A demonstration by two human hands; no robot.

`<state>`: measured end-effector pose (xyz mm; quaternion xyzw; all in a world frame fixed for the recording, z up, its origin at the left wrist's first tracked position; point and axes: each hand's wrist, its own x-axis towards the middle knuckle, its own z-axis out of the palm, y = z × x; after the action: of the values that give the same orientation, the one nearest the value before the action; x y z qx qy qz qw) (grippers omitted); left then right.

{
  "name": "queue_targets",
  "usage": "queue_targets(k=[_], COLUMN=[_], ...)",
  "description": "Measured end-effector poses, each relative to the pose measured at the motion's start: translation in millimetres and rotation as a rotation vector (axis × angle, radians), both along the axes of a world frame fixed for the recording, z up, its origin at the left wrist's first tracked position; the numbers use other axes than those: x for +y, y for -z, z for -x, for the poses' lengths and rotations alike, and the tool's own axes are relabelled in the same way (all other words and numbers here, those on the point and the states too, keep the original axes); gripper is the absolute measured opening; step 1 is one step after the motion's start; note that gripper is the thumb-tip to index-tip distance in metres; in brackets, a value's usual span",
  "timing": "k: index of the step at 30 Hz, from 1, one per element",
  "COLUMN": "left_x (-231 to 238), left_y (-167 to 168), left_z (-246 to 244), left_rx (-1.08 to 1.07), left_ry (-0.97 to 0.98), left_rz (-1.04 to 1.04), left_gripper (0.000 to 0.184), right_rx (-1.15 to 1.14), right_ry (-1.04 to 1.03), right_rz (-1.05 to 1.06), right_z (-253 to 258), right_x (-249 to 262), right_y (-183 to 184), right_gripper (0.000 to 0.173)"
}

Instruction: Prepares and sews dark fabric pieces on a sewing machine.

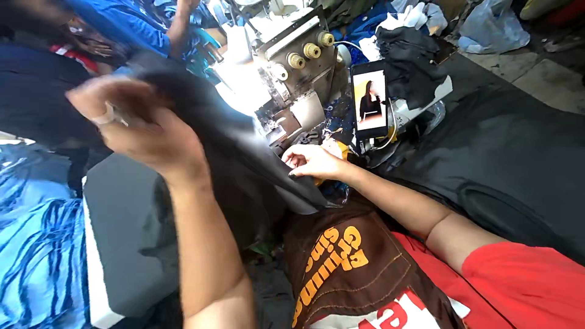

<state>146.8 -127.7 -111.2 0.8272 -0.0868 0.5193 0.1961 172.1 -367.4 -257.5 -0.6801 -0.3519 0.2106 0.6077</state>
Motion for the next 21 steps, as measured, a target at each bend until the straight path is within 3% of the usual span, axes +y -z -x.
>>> queue_targets(k=[4, 5, 7, 10, 12, 16, 21], left_x=[44.5, 40.6, 11.2, -45.3, -55.4, -43.7, -14.3], left_y=[-37.7, -31.0, 6.4, 80.0, 109.6, 105.2, 93.0], left_z=[-17.8, -11.2, 9.3, 41.9, 45.8, 10.0, -19.2], left_rx=[0.560, 0.643, 0.706, 0.764, 0.750, 0.882, 0.966], left_ry=[-0.074, -0.068, -0.044, -0.090, -0.136, -0.248, -0.165], left_rz=[-0.092, -0.102, -0.065, 0.020, -0.021, -0.098, -0.138], left_gripper=[0.056, 0.048, 0.028, 0.030, 0.036, 0.043, 0.044], right_rx=[0.419, 0.507, 0.595, 0.681, 0.669, 0.553, 0.541], right_ry=[0.089, 0.104, 0.121, 0.127, 0.122, 0.118, 0.161], right_rz=[-0.201, -0.199, -0.187, -0.193, -0.181, -0.169, -0.169], right_z=[-3.2, -4.4, -7.3, -10.1, -10.8, -14.2, -15.5], right_x=[16.5, 18.8, 21.4, 21.7, 18.7, 18.6, 19.7], right_y=[-9.4, -13.1, -9.2, 3.8, 6.2, 3.1, 3.1], right_gripper=[0.018, 0.017, 0.019, 0.021, 0.022, 0.021, 0.017])
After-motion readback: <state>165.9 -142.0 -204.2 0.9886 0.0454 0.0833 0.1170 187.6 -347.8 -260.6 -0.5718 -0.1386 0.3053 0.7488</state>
